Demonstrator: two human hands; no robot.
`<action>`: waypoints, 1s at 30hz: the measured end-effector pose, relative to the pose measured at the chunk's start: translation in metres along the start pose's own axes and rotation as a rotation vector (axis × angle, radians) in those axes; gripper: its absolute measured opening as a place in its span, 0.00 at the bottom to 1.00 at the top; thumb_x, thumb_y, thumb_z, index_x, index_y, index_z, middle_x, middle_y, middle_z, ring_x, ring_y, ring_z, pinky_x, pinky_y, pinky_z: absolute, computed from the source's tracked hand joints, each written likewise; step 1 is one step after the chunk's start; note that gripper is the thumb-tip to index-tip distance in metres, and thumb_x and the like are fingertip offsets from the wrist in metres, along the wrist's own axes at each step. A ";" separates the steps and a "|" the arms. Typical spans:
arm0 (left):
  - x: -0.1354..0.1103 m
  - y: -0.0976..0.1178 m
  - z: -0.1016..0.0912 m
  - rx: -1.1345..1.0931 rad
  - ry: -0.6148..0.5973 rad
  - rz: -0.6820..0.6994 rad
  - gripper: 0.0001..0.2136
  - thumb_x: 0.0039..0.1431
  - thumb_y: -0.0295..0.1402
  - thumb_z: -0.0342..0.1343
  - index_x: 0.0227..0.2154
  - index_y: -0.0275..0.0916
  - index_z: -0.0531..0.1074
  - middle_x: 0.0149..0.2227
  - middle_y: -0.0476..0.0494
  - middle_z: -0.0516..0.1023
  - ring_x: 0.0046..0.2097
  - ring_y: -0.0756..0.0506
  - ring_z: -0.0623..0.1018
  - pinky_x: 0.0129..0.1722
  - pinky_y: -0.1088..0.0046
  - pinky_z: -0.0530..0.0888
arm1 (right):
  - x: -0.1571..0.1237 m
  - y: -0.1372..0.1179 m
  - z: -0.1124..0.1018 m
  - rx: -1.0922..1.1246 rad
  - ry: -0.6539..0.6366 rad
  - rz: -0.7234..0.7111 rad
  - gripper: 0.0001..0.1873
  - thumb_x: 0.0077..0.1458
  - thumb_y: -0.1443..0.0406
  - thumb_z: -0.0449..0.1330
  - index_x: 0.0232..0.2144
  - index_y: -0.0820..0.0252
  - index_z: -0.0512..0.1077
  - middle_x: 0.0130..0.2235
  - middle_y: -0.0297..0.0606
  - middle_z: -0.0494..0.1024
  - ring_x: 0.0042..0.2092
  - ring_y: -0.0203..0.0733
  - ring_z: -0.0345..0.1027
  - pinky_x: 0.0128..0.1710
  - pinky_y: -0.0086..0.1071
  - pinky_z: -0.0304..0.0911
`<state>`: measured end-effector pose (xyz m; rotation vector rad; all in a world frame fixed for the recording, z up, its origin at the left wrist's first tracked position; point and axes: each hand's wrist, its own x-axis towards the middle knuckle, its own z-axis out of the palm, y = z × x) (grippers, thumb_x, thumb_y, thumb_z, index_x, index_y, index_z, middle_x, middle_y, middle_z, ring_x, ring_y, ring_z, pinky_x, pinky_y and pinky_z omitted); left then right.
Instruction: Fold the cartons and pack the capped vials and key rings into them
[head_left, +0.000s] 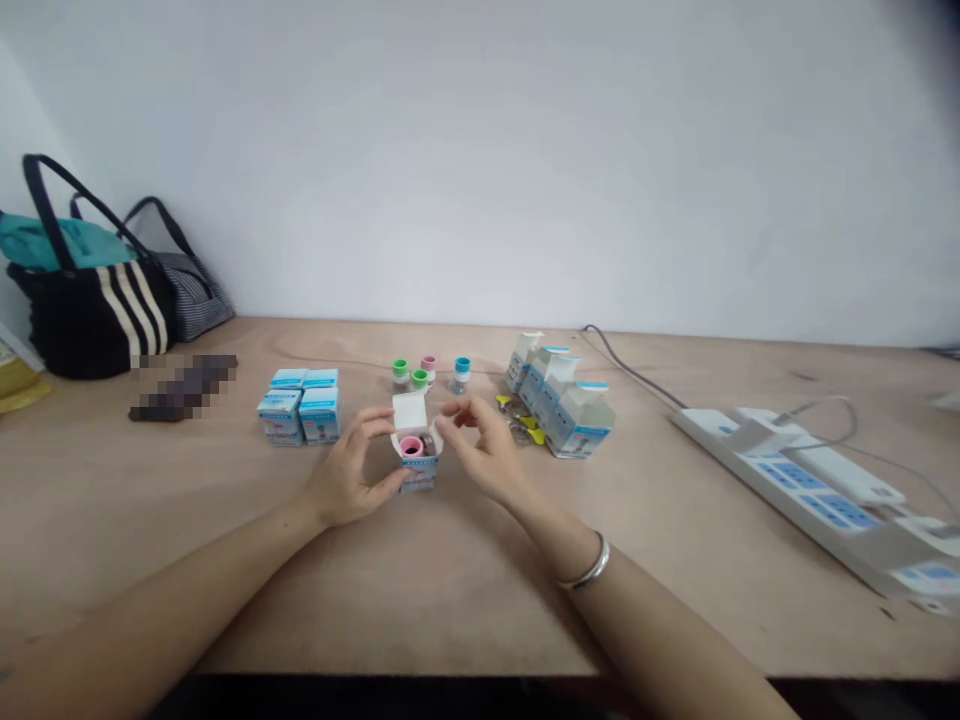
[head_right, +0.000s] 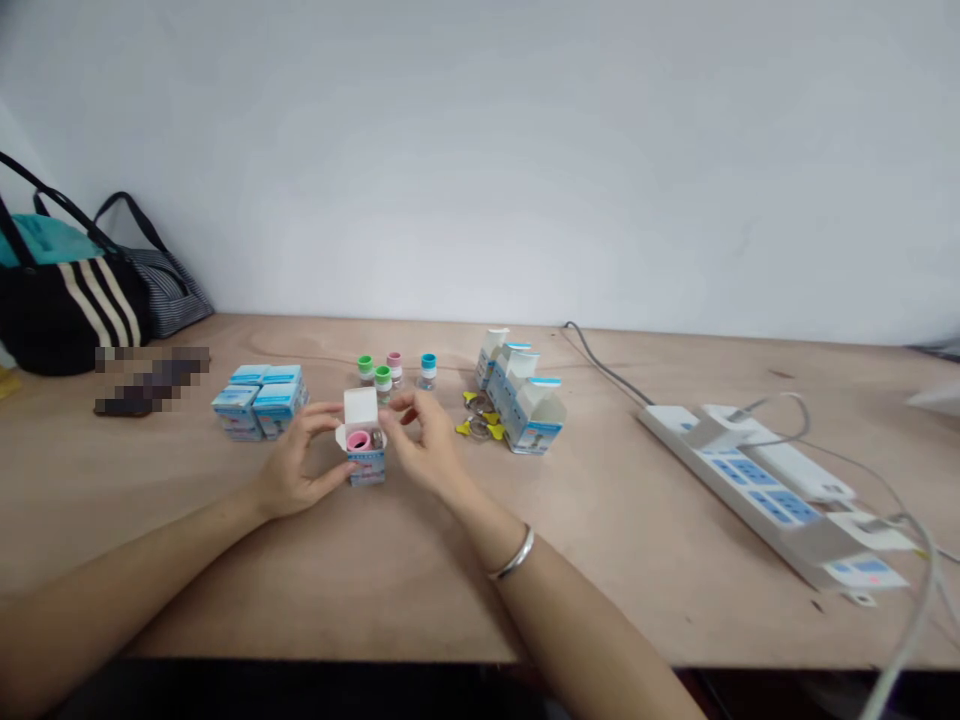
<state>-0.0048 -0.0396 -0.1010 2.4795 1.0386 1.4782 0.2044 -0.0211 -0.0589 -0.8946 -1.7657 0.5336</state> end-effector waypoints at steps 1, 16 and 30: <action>-0.001 -0.002 0.001 -0.032 0.046 -0.035 0.22 0.51 0.34 0.61 0.47 0.41 0.59 0.52 0.36 0.66 0.55 0.41 0.70 0.49 0.61 0.73 | 0.000 0.003 0.001 0.061 0.024 0.061 0.07 0.55 0.61 0.56 0.32 0.58 0.69 0.31 0.35 0.73 0.33 0.38 0.66 0.33 0.31 0.62; 0.004 0.003 -0.003 0.018 -0.045 -0.003 0.10 0.55 0.32 0.58 0.40 0.42 0.70 0.49 0.39 0.70 0.56 0.41 0.70 0.52 0.59 0.72 | -0.004 0.004 0.000 0.250 -0.211 -0.007 0.12 0.49 0.59 0.64 0.38 0.56 0.74 0.40 0.38 0.77 0.43 0.42 0.69 0.46 0.39 0.64; 0.000 -0.001 0.001 -0.005 0.008 0.003 0.17 0.53 0.32 0.59 0.46 0.41 0.64 0.49 0.39 0.70 0.52 0.41 0.72 0.50 0.59 0.72 | -0.006 -0.006 -0.005 -0.139 -0.195 -0.343 0.03 0.53 0.64 0.62 0.32 0.54 0.76 0.34 0.38 0.77 0.38 0.42 0.70 0.40 0.37 0.62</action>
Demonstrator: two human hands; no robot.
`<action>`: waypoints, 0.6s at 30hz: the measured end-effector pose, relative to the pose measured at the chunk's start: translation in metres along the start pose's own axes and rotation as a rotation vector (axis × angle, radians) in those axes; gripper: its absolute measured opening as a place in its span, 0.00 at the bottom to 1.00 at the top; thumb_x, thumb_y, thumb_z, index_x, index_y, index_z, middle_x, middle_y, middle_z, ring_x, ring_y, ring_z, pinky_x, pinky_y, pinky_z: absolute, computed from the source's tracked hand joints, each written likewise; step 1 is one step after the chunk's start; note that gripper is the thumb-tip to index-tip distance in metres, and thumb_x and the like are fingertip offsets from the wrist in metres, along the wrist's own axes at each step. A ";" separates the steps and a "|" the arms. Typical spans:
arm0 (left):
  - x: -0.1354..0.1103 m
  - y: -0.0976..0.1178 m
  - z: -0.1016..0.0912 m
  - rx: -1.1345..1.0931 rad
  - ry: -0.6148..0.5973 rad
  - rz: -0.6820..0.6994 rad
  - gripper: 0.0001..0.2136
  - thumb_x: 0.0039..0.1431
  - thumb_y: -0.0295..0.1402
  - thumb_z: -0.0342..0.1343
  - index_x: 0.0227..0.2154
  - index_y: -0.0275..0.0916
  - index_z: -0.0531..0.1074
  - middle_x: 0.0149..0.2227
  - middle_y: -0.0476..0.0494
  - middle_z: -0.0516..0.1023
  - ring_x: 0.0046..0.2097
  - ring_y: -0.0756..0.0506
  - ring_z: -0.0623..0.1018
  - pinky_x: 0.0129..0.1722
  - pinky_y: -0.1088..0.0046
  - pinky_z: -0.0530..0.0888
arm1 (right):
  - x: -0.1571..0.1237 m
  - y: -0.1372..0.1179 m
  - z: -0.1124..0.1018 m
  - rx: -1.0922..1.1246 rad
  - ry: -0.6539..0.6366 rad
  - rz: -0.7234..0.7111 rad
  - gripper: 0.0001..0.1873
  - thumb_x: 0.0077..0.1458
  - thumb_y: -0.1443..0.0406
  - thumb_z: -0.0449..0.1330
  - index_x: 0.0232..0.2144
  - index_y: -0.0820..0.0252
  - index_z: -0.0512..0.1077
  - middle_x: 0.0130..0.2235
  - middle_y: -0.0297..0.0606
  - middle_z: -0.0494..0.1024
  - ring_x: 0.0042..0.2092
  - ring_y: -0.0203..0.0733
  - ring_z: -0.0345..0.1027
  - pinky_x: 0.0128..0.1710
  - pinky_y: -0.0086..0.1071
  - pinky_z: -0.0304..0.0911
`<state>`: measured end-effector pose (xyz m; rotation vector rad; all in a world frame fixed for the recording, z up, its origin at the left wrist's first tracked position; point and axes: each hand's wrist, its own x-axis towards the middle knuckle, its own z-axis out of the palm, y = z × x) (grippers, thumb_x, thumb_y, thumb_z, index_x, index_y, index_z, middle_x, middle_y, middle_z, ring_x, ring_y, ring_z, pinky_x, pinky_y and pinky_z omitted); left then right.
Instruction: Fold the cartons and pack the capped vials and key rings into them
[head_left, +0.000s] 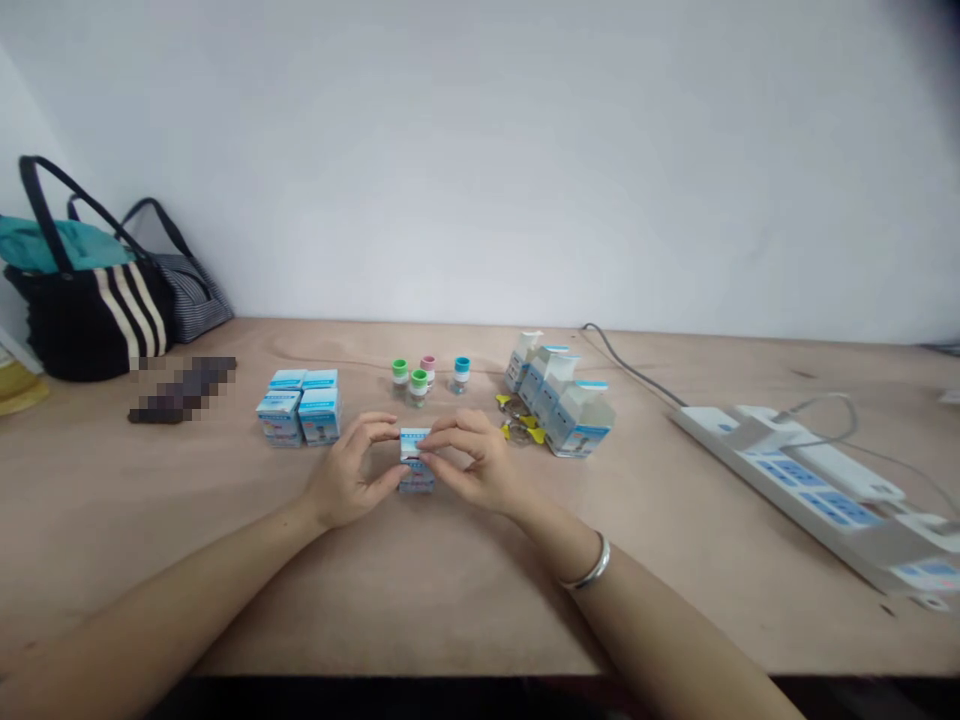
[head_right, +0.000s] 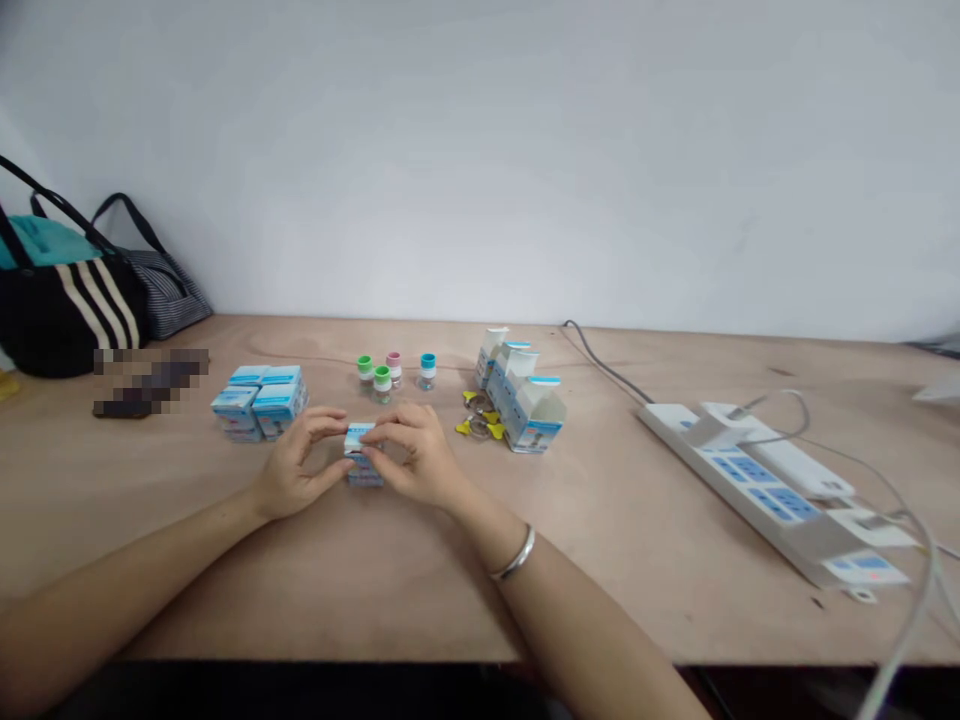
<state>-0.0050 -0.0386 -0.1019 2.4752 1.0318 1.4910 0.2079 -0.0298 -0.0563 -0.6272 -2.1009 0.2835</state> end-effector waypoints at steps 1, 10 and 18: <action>0.001 0.001 -0.001 0.016 -0.009 0.003 0.17 0.53 0.32 0.59 0.46 0.42 0.65 0.49 0.39 0.70 0.52 0.41 0.72 0.51 0.59 0.72 | 0.000 0.000 -0.001 -0.002 -0.015 -0.005 0.03 0.53 0.63 0.62 0.31 0.54 0.76 0.34 0.38 0.78 0.38 0.42 0.71 0.39 0.37 0.62; 0.002 0.005 -0.002 0.039 -0.073 0.068 0.10 0.57 0.32 0.55 0.42 0.43 0.69 0.50 0.40 0.67 0.50 0.44 0.74 0.50 0.63 0.73 | 0.000 0.001 -0.003 -0.019 -0.102 -0.043 0.05 0.53 0.61 0.62 0.29 0.54 0.76 0.34 0.39 0.76 0.37 0.41 0.68 0.39 0.38 0.61; 0.013 0.017 -0.005 0.403 -0.221 0.181 0.16 0.57 0.37 0.55 0.47 0.43 0.64 0.53 0.41 0.72 0.60 0.36 0.66 0.61 0.39 0.36 | -0.001 0.003 -0.002 -0.011 -0.031 -0.023 0.07 0.53 0.60 0.61 0.34 0.57 0.73 0.38 0.41 0.74 0.41 0.43 0.68 0.41 0.37 0.61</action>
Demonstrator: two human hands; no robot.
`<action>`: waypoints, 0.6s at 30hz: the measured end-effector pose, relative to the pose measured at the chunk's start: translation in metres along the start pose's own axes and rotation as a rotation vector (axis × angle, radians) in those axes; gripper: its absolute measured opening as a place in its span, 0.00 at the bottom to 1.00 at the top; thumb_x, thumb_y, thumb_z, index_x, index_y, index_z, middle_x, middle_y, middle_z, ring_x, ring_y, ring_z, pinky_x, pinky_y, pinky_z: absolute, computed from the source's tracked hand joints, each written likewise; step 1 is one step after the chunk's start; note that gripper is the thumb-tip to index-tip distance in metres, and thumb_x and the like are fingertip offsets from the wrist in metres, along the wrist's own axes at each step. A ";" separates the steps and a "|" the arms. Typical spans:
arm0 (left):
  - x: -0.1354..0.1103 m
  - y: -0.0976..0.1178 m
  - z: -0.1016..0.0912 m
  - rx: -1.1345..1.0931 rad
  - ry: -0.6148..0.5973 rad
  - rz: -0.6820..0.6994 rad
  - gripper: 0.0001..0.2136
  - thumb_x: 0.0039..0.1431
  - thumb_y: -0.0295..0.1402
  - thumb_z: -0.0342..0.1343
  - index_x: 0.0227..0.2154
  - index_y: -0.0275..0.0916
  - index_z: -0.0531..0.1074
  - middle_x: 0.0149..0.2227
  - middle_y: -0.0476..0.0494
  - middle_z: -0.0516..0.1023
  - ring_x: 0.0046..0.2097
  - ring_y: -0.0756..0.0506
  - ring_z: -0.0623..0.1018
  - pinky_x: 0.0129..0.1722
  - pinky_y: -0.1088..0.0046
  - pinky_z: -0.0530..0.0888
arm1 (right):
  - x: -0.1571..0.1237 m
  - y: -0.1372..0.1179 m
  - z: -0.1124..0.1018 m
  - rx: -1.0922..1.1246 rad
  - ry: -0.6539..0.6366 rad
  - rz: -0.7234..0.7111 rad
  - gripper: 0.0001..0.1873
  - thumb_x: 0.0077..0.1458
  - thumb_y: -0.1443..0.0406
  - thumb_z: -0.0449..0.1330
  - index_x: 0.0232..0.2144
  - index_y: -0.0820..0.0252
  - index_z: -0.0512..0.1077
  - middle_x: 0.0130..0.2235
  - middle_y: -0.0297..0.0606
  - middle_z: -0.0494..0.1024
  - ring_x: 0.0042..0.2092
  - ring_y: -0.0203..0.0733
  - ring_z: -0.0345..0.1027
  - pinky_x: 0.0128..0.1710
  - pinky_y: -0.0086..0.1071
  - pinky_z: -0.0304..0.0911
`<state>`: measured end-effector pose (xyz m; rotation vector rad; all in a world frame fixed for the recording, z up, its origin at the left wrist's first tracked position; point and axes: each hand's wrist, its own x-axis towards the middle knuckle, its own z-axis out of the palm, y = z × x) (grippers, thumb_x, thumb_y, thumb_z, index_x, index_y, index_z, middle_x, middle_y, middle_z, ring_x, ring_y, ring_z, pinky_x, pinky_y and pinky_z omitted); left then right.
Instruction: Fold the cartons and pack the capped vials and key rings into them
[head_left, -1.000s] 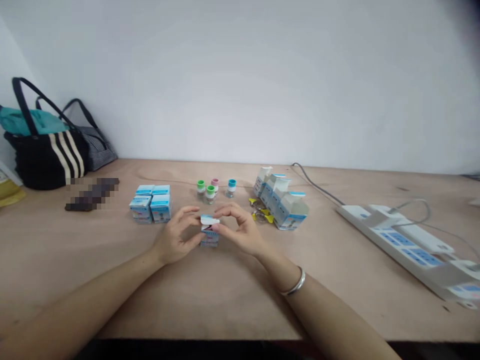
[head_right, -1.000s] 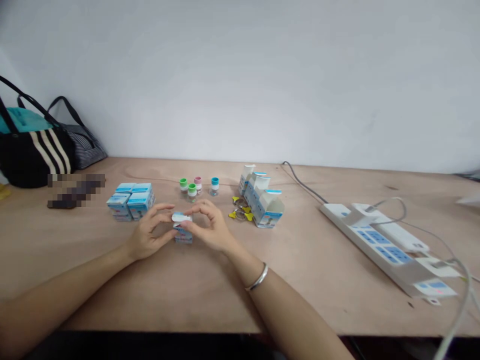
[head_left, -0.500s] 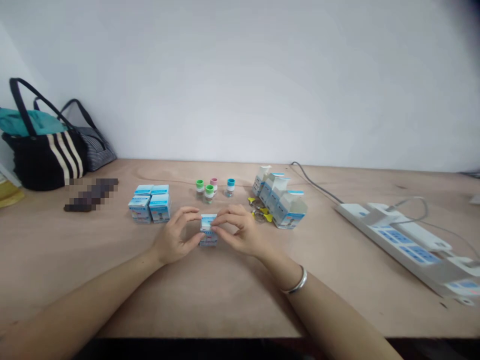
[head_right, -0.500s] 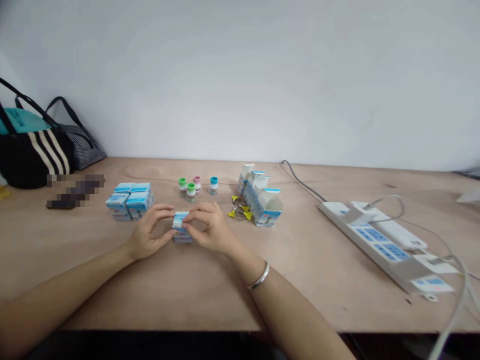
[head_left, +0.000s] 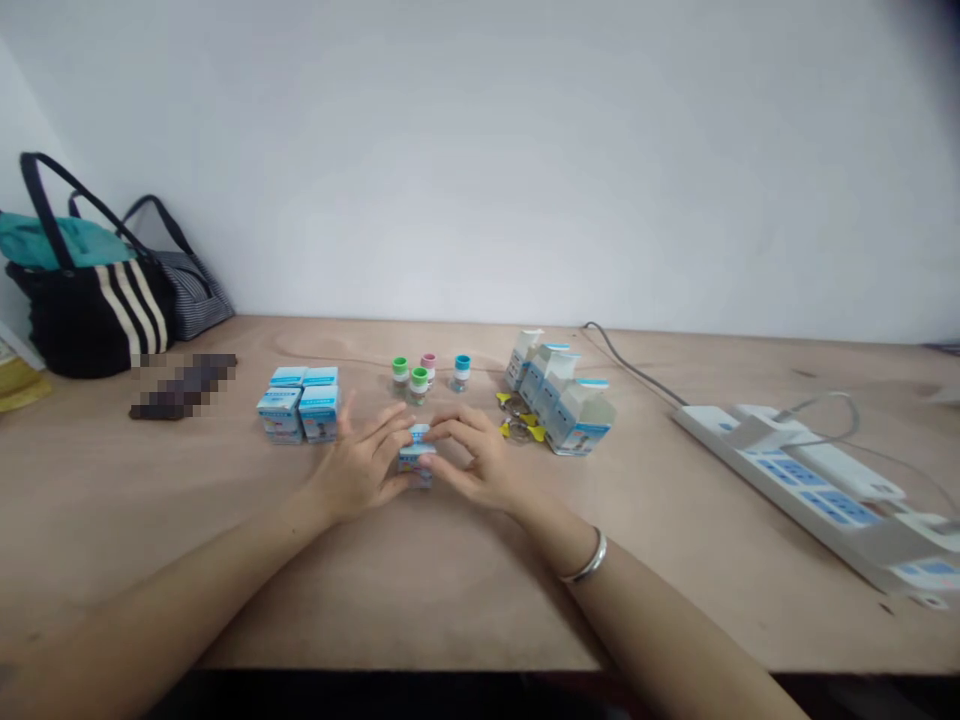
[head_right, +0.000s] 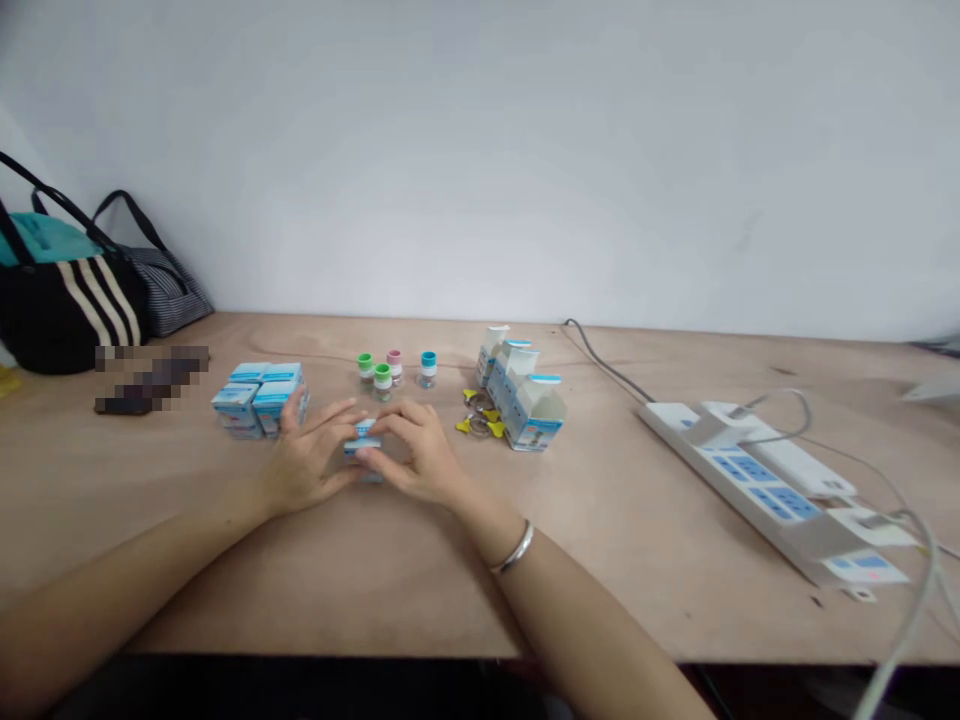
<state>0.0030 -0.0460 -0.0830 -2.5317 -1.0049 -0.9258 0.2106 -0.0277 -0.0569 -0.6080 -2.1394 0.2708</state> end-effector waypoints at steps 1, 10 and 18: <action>0.003 0.000 -0.002 0.034 -0.019 0.005 0.16 0.58 0.36 0.54 0.49 0.43 0.64 0.52 0.40 0.73 0.59 0.37 0.66 0.61 0.39 0.34 | 0.000 0.002 0.000 -0.011 0.030 0.006 0.06 0.54 0.61 0.61 0.34 0.57 0.72 0.38 0.41 0.74 0.41 0.43 0.68 0.41 0.37 0.61; 0.040 -0.039 -0.012 0.362 -0.134 -0.253 0.14 0.50 0.19 0.54 0.38 0.43 0.73 0.38 0.41 0.78 0.49 0.35 0.73 0.58 0.37 0.48 | -0.003 0.020 -0.001 -0.502 0.027 0.108 0.10 0.56 0.63 0.56 0.25 0.59 0.71 0.31 0.38 0.75 0.36 0.41 0.66 0.37 0.36 0.53; 0.061 -0.057 -0.015 0.507 -0.296 -0.424 0.15 0.51 0.16 0.47 0.38 0.34 0.73 0.34 0.36 0.78 0.40 0.37 0.76 0.54 0.38 0.53 | 0.004 0.020 -0.036 -1.085 0.047 0.535 0.10 0.52 0.62 0.58 0.29 0.63 0.75 0.40 0.56 0.73 0.45 0.60 0.61 0.39 0.46 0.52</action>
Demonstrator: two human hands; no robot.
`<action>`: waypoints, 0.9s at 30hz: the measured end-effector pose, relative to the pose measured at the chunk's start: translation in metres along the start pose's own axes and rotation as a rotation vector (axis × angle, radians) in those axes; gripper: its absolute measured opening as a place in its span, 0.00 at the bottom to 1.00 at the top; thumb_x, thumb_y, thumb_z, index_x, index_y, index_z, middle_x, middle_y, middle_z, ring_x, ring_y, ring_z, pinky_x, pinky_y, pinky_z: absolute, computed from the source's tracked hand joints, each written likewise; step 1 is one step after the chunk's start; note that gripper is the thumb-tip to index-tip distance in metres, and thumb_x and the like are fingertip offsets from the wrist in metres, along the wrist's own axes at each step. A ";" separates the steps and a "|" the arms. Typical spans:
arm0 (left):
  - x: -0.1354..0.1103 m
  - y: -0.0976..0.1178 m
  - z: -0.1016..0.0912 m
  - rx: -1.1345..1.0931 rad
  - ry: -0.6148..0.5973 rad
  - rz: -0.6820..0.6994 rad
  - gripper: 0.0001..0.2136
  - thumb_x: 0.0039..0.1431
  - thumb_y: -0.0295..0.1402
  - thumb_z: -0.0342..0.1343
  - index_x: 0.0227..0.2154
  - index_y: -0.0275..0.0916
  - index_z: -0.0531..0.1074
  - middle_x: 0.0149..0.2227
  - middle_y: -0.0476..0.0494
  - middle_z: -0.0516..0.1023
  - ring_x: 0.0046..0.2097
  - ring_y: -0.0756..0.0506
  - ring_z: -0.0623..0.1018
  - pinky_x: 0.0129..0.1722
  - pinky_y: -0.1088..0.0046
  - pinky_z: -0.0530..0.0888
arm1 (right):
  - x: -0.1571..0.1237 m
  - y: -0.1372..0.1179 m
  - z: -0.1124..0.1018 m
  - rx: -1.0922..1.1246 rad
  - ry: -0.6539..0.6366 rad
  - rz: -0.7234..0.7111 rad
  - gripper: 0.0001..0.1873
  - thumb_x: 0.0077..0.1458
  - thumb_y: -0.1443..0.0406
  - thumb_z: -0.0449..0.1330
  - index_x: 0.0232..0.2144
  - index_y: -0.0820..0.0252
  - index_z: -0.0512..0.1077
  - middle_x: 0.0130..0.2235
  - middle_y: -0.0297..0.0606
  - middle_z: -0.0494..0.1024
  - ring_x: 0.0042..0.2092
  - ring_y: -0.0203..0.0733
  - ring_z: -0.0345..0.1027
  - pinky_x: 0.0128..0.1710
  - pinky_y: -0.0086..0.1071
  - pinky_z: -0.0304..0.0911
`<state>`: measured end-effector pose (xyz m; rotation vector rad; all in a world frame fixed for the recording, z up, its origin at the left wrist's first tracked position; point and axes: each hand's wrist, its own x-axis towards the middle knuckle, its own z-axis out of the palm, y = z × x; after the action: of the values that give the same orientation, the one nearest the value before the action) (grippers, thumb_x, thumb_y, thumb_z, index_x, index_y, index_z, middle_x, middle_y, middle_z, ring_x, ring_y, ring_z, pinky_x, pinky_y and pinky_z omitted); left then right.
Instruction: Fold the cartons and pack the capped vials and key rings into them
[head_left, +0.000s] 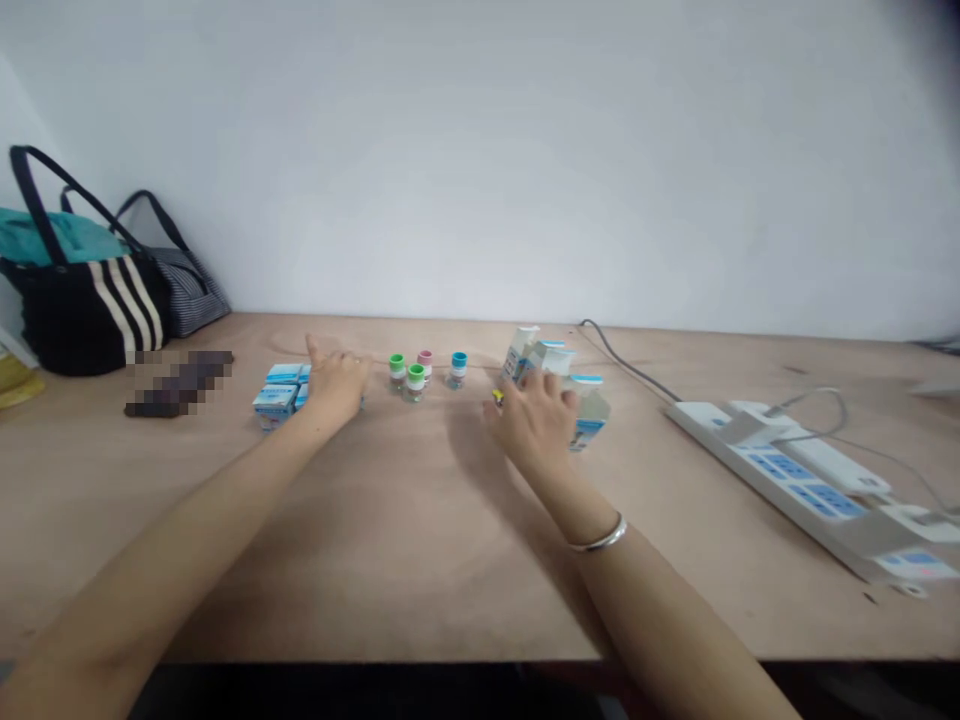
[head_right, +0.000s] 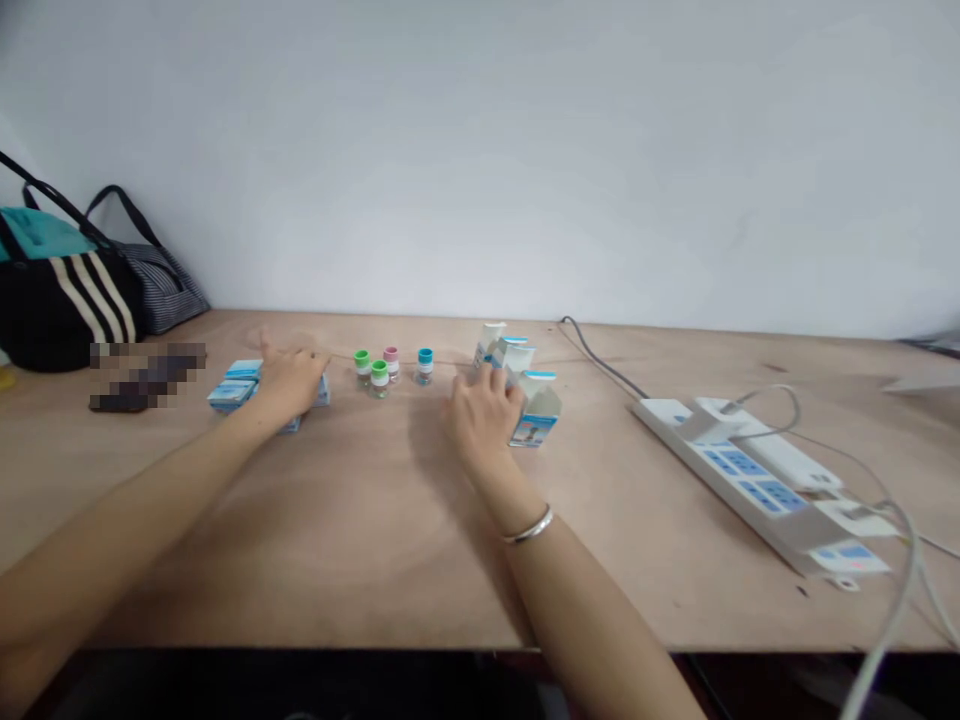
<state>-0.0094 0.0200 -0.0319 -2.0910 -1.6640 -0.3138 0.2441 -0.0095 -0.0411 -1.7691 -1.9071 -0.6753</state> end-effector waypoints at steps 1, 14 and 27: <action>0.000 -0.001 0.000 0.000 0.000 -0.007 0.15 0.51 0.16 0.47 0.38 0.34 0.73 0.35 0.35 0.78 0.41 0.36 0.76 0.54 0.37 0.52 | 0.003 0.007 -0.006 -0.040 -0.023 0.057 0.11 0.51 0.61 0.58 0.29 0.64 0.76 0.41 0.58 0.72 0.46 0.61 0.60 0.39 0.47 0.52; -0.061 0.030 0.002 -0.522 0.272 0.244 0.14 0.54 0.32 0.55 0.45 0.41 0.69 0.49 0.40 0.72 0.52 0.39 0.71 0.57 0.52 0.61 | 0.013 0.022 -0.036 -0.004 0.040 0.045 0.12 0.54 0.63 0.56 0.23 0.63 0.73 0.28 0.47 0.76 0.40 0.54 0.67 0.41 0.45 0.52; -0.073 0.046 0.022 -1.011 0.169 0.130 0.32 0.50 0.26 0.56 0.58 0.42 0.52 0.54 0.39 0.68 0.51 0.41 0.73 0.53 0.59 0.71 | -0.029 -0.068 -0.004 0.560 0.053 -0.621 0.12 0.60 0.68 0.49 0.44 0.63 0.67 0.36 0.41 0.76 0.36 0.42 0.64 0.44 0.40 0.48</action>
<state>0.0149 -0.0406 -0.0924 -2.7006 -1.3725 -1.4859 0.1781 -0.0381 -0.0593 -0.8130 -2.3240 -0.3154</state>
